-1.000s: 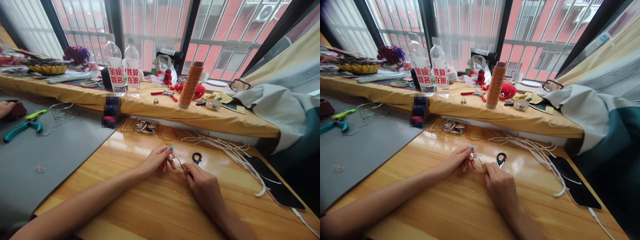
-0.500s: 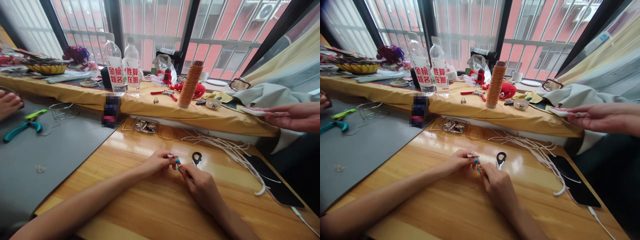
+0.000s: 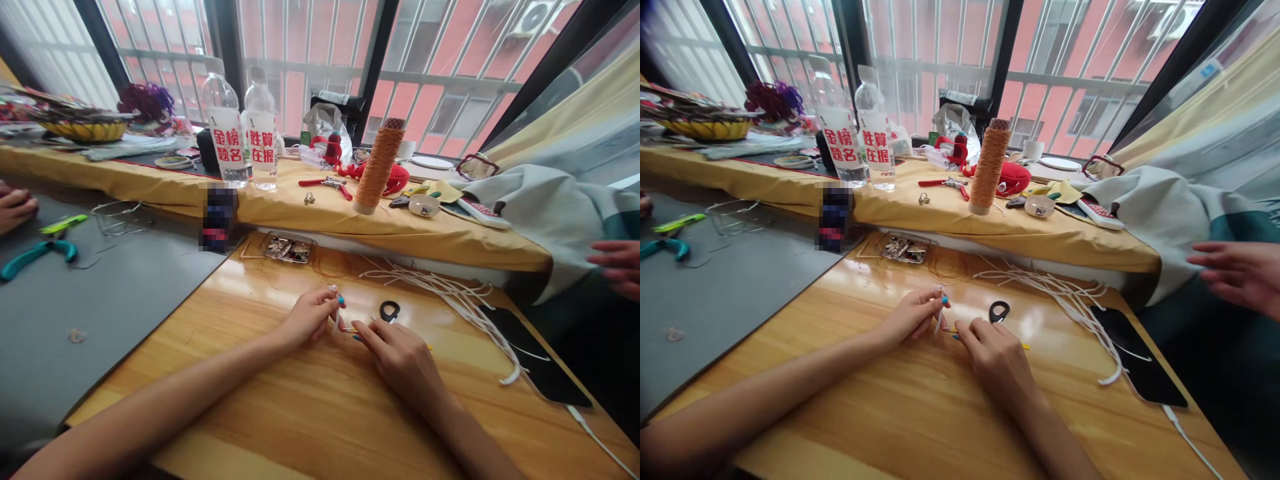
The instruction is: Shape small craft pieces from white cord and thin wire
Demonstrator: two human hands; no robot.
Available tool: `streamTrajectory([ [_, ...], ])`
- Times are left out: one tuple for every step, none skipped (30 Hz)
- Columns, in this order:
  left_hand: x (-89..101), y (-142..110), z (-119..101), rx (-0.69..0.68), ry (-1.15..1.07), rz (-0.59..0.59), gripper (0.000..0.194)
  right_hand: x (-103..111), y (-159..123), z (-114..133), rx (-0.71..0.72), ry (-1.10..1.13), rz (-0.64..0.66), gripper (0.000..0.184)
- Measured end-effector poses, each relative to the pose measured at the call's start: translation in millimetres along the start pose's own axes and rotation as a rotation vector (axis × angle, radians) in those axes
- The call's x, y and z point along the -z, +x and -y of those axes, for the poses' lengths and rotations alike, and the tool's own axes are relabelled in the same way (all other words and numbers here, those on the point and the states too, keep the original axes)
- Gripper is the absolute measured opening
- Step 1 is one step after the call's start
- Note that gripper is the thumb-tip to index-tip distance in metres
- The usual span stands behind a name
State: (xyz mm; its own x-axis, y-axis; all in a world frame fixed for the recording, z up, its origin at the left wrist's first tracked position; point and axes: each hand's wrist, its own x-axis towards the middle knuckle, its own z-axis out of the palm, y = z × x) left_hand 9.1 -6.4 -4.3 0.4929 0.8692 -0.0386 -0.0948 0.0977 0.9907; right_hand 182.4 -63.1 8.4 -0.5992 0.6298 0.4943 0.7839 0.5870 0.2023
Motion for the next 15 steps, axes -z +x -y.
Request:
streamTrajectory([
  [-0.2, -0.4, -0.6, -0.005, 0.000, -0.006, 0.025, 0.6, 0.4, 0.3, 0.018, -0.006, -0.006, 0.026],
  [-0.3, -0.7, -1.1, -0.009, -0.006, -0.009, 0.025, 1.1, 0.8, 0.7, 0.030, -0.014, -0.005, 0.026],
  [-0.4, -0.8, -1.4, -0.012, -0.015, -0.008, 0.024, 1.4, 1.1, 1.3, 0.035, -0.023, 0.004, 0.026],
  [-0.4, -0.8, -1.6, -0.013, -0.026, -0.006, 0.024, 1.3, 1.3, 1.8, 0.036, -0.032, 0.018, 0.025],
  [-0.3, -0.7, -1.7, -0.013, -0.036, -0.005, 0.023, 1.1, 1.4, 2.4, 0.030, -0.041, 0.033, 0.024],
  [-0.2, -0.5, -1.6, -0.011, -0.045, -0.005, 0.023, 0.6, 1.2, 2.8, 0.016, -0.049, 0.046, 0.024],
  [0.0, -0.3, -1.5, -0.009, -0.052, -0.007, 0.022, 0.0, 0.8, 3.0, 0.001, -0.057, 0.055, 0.024],
  [0.2, 0.0, -1.3, -0.009, -0.057, -0.011, 0.021, -0.8, 0.3, 3.1, -0.013, -0.061, 0.061, 0.025],
  [0.4, 0.2, -1.1, -0.010, -0.061, -0.017, 0.021, -1.7, -0.4, 3.0, -0.022, -0.063, 0.063, 0.025],
  [0.6, 0.4, -0.9, -0.011, -0.066, -0.023, 0.021, -2.8, -1.0, 2.7, -0.025, -0.062, 0.064, 0.027],
  [0.8, 0.4, -0.8, -0.008, -0.071, -0.026, 0.021, -3.8, -1.7, 2.4, -0.025, -0.061, 0.065, 0.028],
  [1.0, 0.4, -0.7, -0.003, -0.079, -0.027, 0.021, -4.9, -2.3, 2.1, -0.025, -0.061, 0.064, 0.029],
  [1.1, 0.4, -0.7, 0.006, -0.088, -0.025, 0.021, -5.9, -2.8, 1.8, -0.030, -0.063, 0.063, 0.030],
  [1.2, 0.3, -0.7, 0.015, -0.096, -0.021, 0.021, -6.8, -3.2, 1.7, -0.037, -0.069, 0.060, 0.031],
  [1.3, 0.2, -0.7, 0.024, -0.103, -0.017, 0.021, -7.4, -3.4, 1.8, -0.042, -0.078, 0.054, 0.031],
])
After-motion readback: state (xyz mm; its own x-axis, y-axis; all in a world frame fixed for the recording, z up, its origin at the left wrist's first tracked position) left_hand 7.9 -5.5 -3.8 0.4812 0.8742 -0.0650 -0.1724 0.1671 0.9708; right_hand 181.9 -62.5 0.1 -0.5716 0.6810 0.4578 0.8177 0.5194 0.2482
